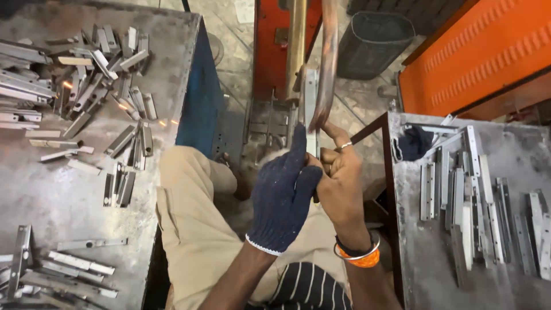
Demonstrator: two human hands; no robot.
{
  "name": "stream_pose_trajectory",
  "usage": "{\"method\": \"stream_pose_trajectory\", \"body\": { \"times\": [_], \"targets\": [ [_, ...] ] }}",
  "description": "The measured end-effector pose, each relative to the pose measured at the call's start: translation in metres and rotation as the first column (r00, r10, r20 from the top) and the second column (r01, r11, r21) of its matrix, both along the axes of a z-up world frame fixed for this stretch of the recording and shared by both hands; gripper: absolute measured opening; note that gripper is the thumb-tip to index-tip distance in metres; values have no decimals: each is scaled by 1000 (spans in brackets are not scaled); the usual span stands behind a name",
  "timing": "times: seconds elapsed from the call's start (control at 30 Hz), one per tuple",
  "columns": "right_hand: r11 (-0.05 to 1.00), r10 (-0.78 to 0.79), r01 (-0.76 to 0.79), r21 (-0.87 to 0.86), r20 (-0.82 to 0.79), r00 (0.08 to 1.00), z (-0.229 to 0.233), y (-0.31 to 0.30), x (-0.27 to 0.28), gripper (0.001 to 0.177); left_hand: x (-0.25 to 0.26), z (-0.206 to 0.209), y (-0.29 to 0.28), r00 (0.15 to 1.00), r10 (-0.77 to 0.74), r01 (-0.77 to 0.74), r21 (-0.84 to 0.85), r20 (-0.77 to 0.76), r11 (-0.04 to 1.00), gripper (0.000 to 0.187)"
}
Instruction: The person is assembling and welding metal slides or brackets using a spot-welding machine.
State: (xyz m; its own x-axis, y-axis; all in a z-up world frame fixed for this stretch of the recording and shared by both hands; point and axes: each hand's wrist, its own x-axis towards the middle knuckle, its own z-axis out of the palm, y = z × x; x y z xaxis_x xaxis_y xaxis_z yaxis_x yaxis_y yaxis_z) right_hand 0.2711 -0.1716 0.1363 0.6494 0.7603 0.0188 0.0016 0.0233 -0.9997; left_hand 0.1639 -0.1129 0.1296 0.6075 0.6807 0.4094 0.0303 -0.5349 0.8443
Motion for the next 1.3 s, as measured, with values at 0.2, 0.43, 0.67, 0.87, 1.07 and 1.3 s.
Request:
{"method": "stream_pose_trajectory", "body": {
  "times": [0.2,0.43,0.67,0.87,1.07,1.3],
  "targets": [
    [1000,2,-1,-21,52,999,-15,-25,-15,57,-17,-8,-29,997,42,-47,-69,-60,997,65],
    [995,-24,32,-95,78,997,-22,-27,-31,56,-18,-19,-15,997,71,-53,-579,8,814,58],
    [921,350,-295,-256,208,913,-50,7,-55,41,-59,-112,46,922,284,23,-769,264,639,34],
    [775,613,-457,-436,341,713,-49,33,-79,27,-185,-197,88,611,786,-523,-793,-94,312,31],
    [694,704,-531,-486,303,643,-64,39,-92,30,-299,-260,67,-36,985,-998,58,-169,-26,65],
    [693,713,-577,-432,296,636,-71,49,-92,29,-275,-260,128,297,933,-935,139,-201,327,35]
  ]
}}
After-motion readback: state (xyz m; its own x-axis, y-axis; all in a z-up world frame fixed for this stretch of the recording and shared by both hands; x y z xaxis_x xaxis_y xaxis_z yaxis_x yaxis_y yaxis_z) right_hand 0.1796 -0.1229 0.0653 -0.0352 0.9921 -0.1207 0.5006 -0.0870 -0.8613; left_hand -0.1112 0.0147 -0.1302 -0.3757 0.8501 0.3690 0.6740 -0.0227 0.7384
